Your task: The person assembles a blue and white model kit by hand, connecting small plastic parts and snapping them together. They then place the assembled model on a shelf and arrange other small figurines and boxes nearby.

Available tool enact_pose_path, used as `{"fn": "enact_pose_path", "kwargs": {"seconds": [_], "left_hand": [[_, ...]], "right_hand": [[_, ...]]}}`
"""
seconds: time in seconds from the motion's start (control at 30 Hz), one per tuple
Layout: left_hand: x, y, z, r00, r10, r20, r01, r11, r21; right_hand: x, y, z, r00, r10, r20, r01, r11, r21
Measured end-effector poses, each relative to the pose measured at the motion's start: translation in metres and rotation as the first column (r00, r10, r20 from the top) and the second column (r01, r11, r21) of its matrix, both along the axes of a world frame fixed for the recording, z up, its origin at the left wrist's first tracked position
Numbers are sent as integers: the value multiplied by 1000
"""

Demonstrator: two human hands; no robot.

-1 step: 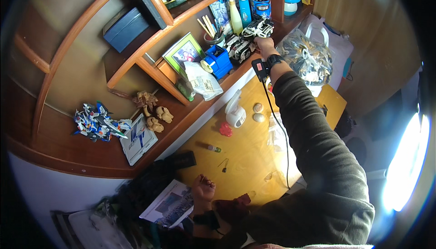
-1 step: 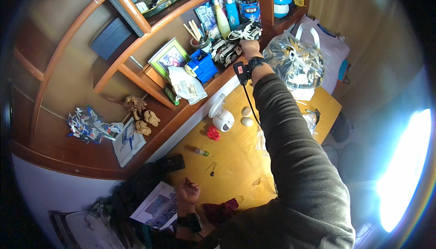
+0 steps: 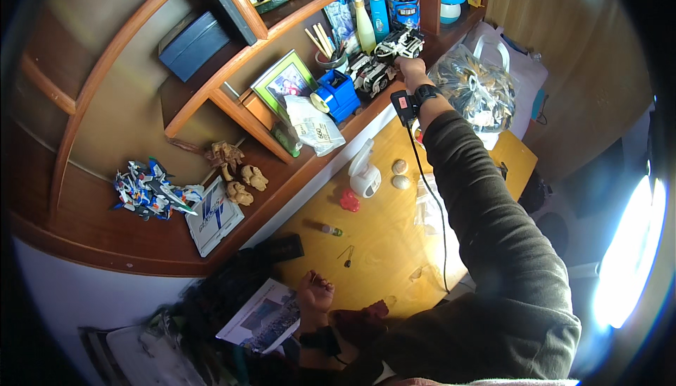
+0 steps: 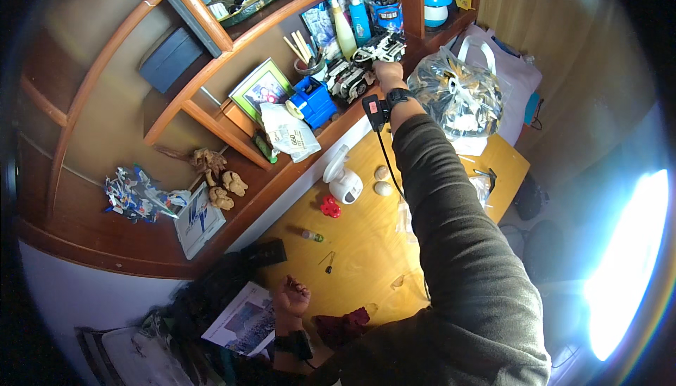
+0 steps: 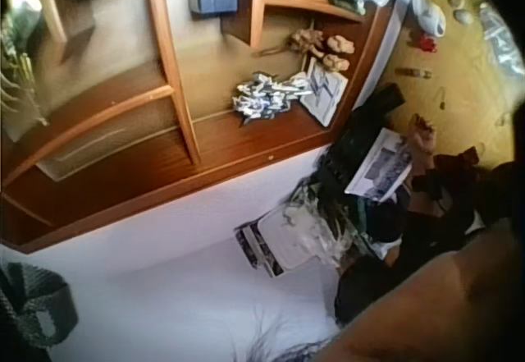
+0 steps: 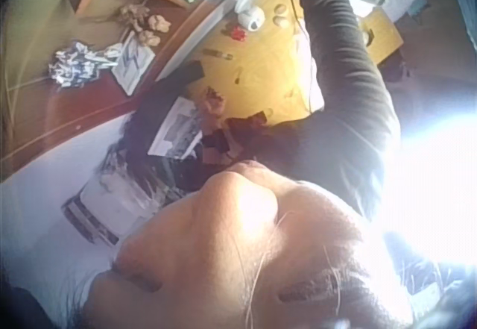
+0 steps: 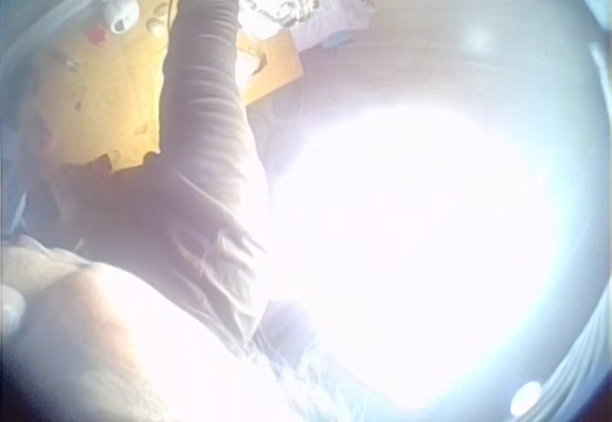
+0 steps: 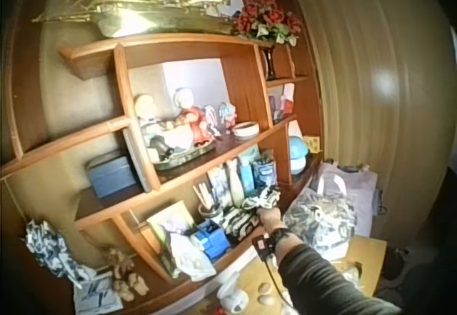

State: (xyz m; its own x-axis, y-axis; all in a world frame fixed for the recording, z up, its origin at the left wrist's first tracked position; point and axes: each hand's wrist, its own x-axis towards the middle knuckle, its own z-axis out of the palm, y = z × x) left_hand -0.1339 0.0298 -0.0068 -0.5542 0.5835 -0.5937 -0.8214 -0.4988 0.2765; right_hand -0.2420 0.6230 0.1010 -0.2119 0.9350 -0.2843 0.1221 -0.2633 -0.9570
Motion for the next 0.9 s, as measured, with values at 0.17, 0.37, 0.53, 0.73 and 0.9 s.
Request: {"fn": "enact_pose_path", "kwargs": {"seconds": [0.17,0.37,0.53,0.73,0.9], "left_hand": [[2,5,2,997,62,50,-56,992,-110],[3,11,1,998,34,43,-32,998,-48],[0,10,-3,985,33,172,-27,999,-38],[6,5,-8,997,70,32,-71,997,27],[1,7,-9,999,19,45,-28,980,196]], "right_hand": [[8,3,-7,975,-98,-198,74,989,-126],[14,6,-5,928,0,-372,-127,940,-316],[27,14,-21,912,317,-260,-323,946,22],[4,27,-33,889,163,-427,-223,970,-93],[8,20,-27,850,393,-350,-376,919,118]]}}
